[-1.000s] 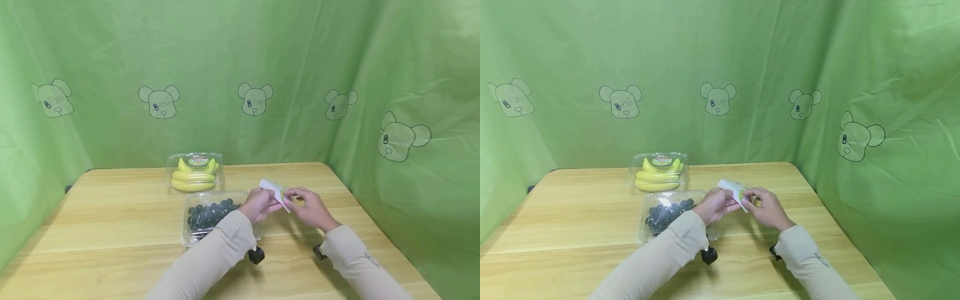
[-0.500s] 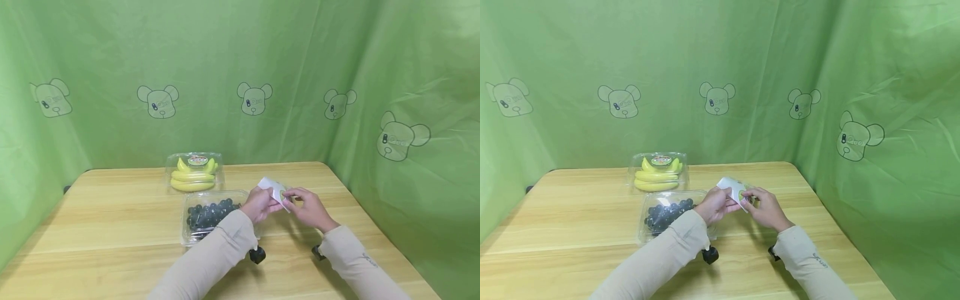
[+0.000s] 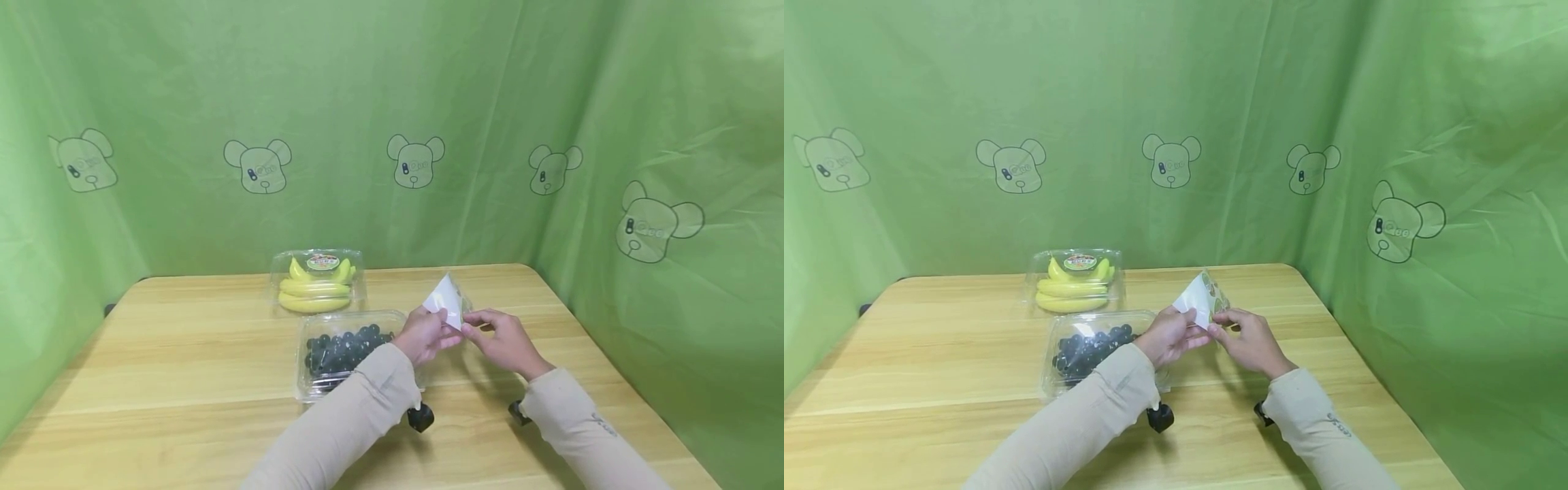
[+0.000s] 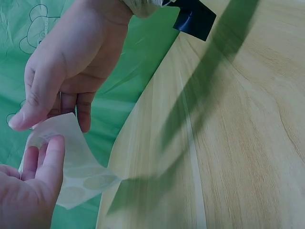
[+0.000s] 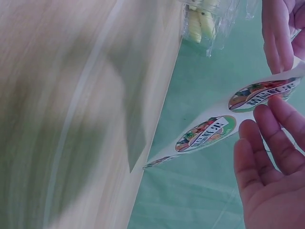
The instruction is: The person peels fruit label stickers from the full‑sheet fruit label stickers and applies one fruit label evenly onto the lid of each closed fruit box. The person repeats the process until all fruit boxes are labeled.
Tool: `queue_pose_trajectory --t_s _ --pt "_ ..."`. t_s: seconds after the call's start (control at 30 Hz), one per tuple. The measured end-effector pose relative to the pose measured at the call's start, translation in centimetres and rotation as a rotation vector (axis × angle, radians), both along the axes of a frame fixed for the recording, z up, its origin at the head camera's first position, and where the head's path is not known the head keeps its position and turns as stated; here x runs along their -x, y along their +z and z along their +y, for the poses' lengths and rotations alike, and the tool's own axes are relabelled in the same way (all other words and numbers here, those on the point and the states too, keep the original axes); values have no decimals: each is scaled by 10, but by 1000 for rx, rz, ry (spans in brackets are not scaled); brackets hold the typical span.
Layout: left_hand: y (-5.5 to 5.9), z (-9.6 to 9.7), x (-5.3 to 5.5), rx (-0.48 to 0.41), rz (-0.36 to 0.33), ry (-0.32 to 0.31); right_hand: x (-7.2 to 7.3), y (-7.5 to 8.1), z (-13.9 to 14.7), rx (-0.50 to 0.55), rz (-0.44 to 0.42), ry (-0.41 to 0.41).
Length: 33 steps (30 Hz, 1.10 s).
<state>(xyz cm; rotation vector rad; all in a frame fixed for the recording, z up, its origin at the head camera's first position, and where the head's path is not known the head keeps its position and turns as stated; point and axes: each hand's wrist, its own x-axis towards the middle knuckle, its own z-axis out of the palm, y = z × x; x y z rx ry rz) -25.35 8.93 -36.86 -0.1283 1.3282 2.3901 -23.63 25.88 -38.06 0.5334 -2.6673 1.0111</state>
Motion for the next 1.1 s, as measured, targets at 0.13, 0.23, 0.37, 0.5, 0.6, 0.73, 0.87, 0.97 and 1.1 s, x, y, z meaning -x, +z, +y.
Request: queue_pose_trajectory --t_s 0.13,0.23,0.37,0.5,0.6,0.73,0.87,0.97,1.1 --pt "0 0 0 -9 -15 1 0 1 -2 5 -16 -1" --pt "0 1 -1 -8 -16 -6 0 2 -2 5 -25 -3" --pt "2 1 -2 -1 -24 -7 0 2 -2 9 -42 -10" --pt "1 2 -2 11 -22 -4 0 1 -3 20 -58 -6" --pt "0 2 -3 27 -12 -5 -1 2 -4 18 -54 10" --pt "-1 3 -3 56 -2 -11 -3 4 -3 10 -32 15" --pt "-1 4 -3 88 20 -15 -3 6 -2 11 -15 -2" --pt "-1 4 -4 116 30 -19 -4 7 -2 22 -32 -12" --pt "-1 3 -5 147 28 -30 -6 8 -2 26 -54 -23"
